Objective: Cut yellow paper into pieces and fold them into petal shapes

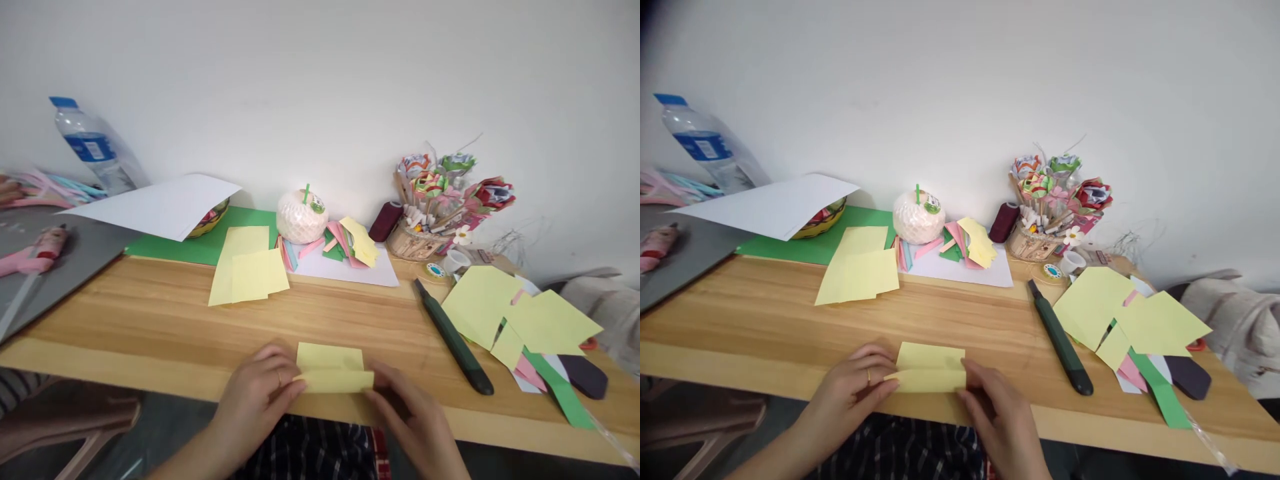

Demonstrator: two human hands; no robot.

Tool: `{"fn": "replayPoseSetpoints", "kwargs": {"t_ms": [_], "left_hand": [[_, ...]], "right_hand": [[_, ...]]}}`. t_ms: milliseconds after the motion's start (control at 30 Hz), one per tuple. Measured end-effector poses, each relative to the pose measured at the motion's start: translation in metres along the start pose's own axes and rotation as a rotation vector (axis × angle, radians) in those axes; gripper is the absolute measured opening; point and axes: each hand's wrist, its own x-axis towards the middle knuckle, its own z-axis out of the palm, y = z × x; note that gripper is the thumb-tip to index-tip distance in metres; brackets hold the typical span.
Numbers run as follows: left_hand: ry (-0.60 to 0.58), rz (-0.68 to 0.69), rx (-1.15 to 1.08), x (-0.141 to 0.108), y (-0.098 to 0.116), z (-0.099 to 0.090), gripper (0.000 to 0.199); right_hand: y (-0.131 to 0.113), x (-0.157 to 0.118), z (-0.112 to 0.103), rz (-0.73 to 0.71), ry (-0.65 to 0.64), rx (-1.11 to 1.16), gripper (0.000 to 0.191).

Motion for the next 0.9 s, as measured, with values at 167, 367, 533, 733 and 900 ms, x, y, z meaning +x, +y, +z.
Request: {"fn": "replayPoseSetpoints", "kwargs": {"t_ms": [167, 367, 533, 733, 900], "left_hand": [[0.103, -0.083, 0.207, 0.007, -0.003, 0.012, 0.019], [0.170, -0.059, 0.414, 0.005, -0.009, 0.020, 0.018], [0.127, -0.139, 0.432, -0.002, -0.014, 0.018, 0.032], [0.064, -0.113, 0.345, 0.003, -0.010, 0.013, 0.011], [0.056, -0.023, 0.343, 0.008, -0.010, 0.010, 0.011]], "right_hand": [[-0.002, -0.009, 0.025, 0.186, 0.231, -0.095, 0.038], [-0.010, -0.009, 0.040, 0.243, 0.296, -0.252, 0.041], [-0.012, -0.003, 0.039, 0.214, 0.257, -0.343, 0.037], [-0.016, 0.008, 0.037, 0.001, 0.235, -0.322, 0.024], [-0.016, 0.012, 0.037, 0.001, 0.193, -0.338, 0.028]]}}
